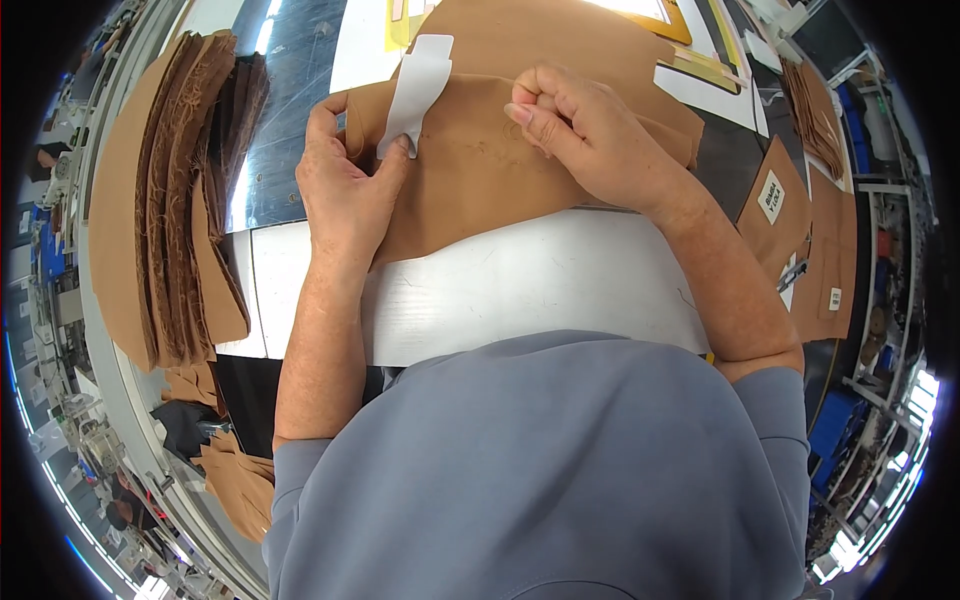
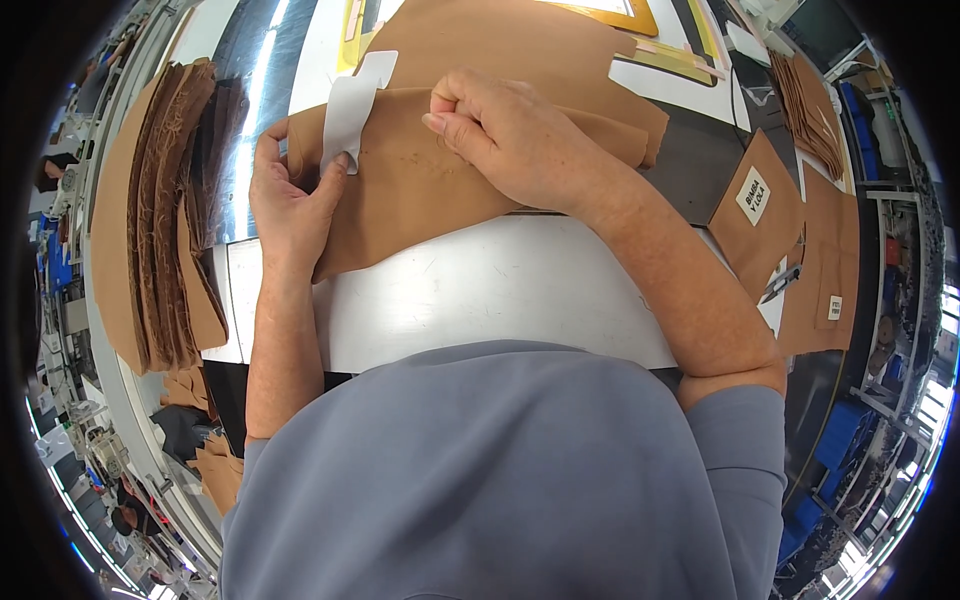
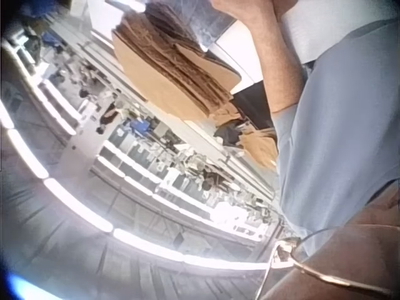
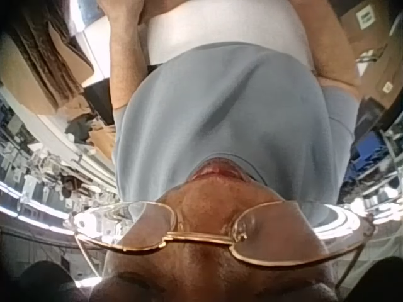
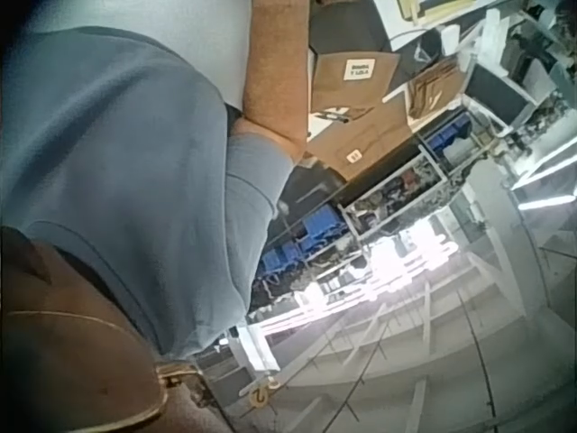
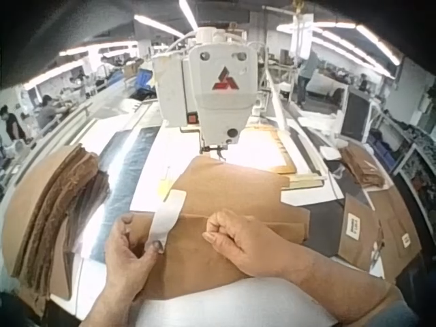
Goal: Operating an industrial sewing machine to prepare and assemble leather bag components, including placing brand labels and using tweezers for precise alignment.
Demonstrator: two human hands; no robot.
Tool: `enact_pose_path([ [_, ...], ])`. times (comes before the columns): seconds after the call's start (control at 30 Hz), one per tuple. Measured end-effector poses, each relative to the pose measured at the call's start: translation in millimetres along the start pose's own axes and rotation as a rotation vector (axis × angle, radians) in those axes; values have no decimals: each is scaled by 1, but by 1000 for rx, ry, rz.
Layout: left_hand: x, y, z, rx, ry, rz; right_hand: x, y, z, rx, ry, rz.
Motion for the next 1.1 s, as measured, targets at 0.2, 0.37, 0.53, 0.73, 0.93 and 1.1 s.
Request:
enact_pose_path([
  [0.2,-5,0,2,-17,4,78,4,5,26,-91,-298,-261],
  [0.37,-4,-3,2,-60,30,112,3,7,33,-54,-488,-316],
  [0.53,-7,-2,0,-60,102,112,-5,3,15,-143,152,-113],
  [0.73,-6,-6,1,-120,138,254,10,5,16,14,-98,-135],
  [0.93,-8,-3,-9,-236,279,267,3,-35,-29,33,-396,-147],
  [1.1,-12,-8,7,-148,213,267,24,-19,-11,-82,-339,-307],
])
Point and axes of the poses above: each hand's wrist, its own y-axis towards the middle knuckle, its own z-axis out of the palm, x = y × z, the point moved 4 cm from there along y, towards the middle knuckle, and after that the axes turned 11 degrees about -z, right-handed, at the moved point
